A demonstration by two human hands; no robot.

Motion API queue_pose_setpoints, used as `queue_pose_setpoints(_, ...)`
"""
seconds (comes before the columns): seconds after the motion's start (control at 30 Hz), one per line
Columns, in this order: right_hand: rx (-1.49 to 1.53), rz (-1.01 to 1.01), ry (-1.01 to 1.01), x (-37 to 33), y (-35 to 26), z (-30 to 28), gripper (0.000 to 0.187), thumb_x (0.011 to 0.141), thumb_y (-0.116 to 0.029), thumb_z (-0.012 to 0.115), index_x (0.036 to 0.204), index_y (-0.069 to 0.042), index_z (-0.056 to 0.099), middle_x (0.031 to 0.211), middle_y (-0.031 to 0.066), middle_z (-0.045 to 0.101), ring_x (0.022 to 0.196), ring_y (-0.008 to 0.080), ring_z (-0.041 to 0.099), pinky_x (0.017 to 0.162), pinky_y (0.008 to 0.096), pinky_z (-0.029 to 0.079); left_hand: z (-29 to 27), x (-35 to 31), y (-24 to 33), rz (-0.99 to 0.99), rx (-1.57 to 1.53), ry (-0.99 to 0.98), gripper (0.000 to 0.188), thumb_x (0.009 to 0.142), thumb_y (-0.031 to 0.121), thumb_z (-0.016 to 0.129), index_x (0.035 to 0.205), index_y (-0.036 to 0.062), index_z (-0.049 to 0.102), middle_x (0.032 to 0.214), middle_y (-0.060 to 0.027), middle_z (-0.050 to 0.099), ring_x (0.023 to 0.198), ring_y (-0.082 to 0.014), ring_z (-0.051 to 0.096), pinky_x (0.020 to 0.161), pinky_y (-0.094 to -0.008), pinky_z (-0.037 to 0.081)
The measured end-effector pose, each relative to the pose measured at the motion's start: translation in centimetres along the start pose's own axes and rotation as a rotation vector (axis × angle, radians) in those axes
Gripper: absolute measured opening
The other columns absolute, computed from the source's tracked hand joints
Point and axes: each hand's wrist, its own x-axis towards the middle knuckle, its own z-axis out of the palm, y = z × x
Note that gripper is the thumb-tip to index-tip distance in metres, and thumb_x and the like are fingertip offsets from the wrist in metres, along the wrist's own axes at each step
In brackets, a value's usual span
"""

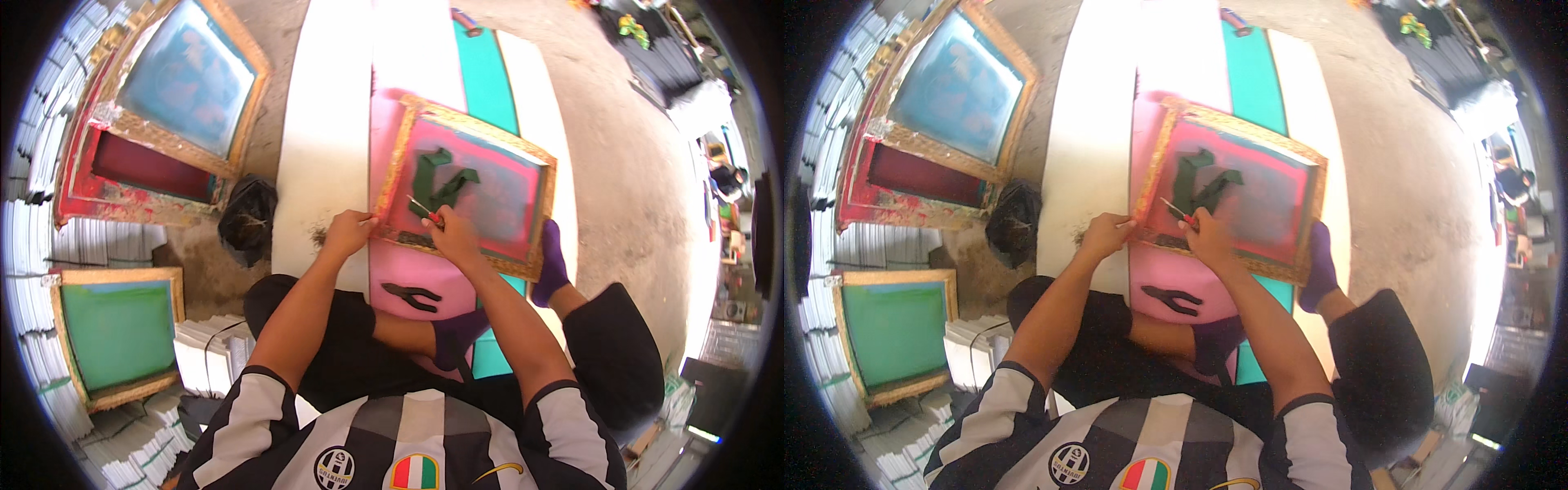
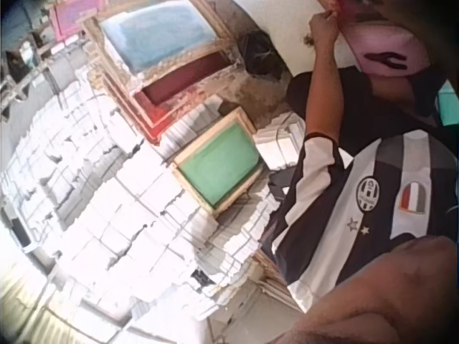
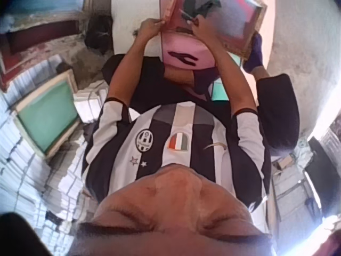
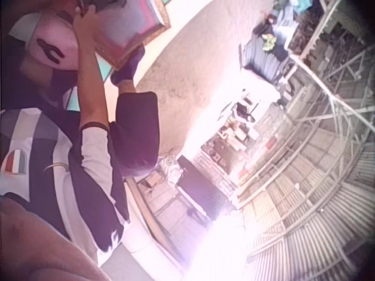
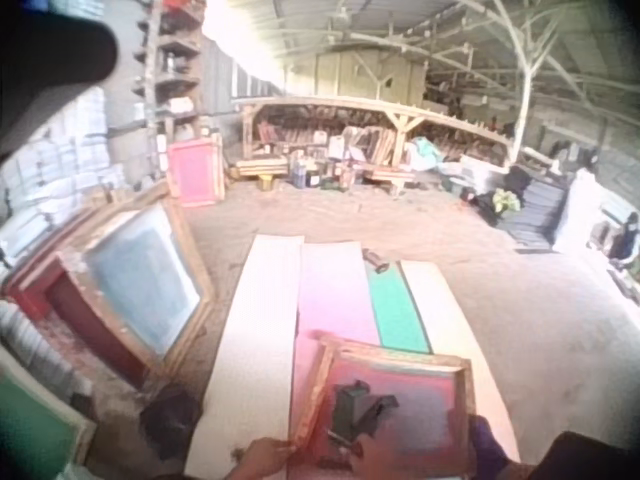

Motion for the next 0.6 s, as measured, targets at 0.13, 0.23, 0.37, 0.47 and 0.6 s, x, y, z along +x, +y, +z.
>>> queue_pose_setpoints(0.13,0.085,-0.003,-0.172,0.6,-3.6,0.2,0.033,0.101,-0.033,0.059,0.122,-0.008,0.056,0.095,0.0220,0.070,0.092,0.0441,0.068,0.079,0.0534,0.050,-0.6,0.6,0.2,-0.072,0.015,-0.061,0.040,0.092,0.033,0.075,0.119,0.0027,0.075,0.072,-0.0146,0.072,0.057,-0.0184,0.070,0.058,-0.0331,0.056)
queue_pose_setpoints(0.23,0.152,-0.033,-0.213,-0.2,-4.3,0.7,0.032,0.102,-0.028,0.055,0.126,-0.007,0.054,0.104,0.0249,0.070,0.100,0.0457,0.067,0.085,0.0542,0.051,-2.1,0.9,1.7,-0.205,-0.108,-0.187,0.040,0.091,0.030,0.077,0.117,0.0002,0.075,0.072,-0.0135,0.072,0.057,-0.0175,0.070,0.057,-0.0317,0.055)
queue_pose_setpoints(0.37,0.141,-0.054,-0.253,-1.7,-3.8,1.1,0.035,0.102,-0.024,0.055,0.132,-0.007,0.055,0.111,0.0248,0.069,0.103,0.0458,0.066,0.087,0.0542,0.051,-3.2,1.6,1.3,-0.249,-0.208,-0.290,0.036,0.086,0.023,0.079,0.112,-0.0015,0.077,0.074,-0.0133,0.072,0.058,-0.0165,0.069,0.056,-0.0316,0.055)
queue_pose_setpoints(0.47,0.144,-0.099,-0.243,-3.1,-3.2,1.8,0.038,0.100,-0.021,0.056,0.137,-0.008,0.056,0.113,0.0234,0.068,0.104,0.0457,0.066,0.087,0.0541,0.051,-3.7,1.9,0.7,-0.255,-0.206,-0.362,0.031,0.087,0.023,0.078,0.107,-0.0011,0.078,0.078,-0.0127,0.074,0.062,-0.0170,0.071,0.056,-0.0318,0.055)
queue_pose_setpoints(0.6,0.059,0.031,-0.338,-3.6,-4.1,1.7,0.040,0.099,-0.018,0.058,0.139,-0.009,0.059,0.109,0.0220,0.068,0.100,0.0425,0.066,0.086,0.0499,0.051,-5.1,2.8,2.1,-0.263,-0.114,-0.431,0.025,0.085,0.018,0.077,0.100,-0.0021,0.079,0.078,-0.0128,0.074,0.063,-0.0179,0.072,0.058,-0.0327,0.056)
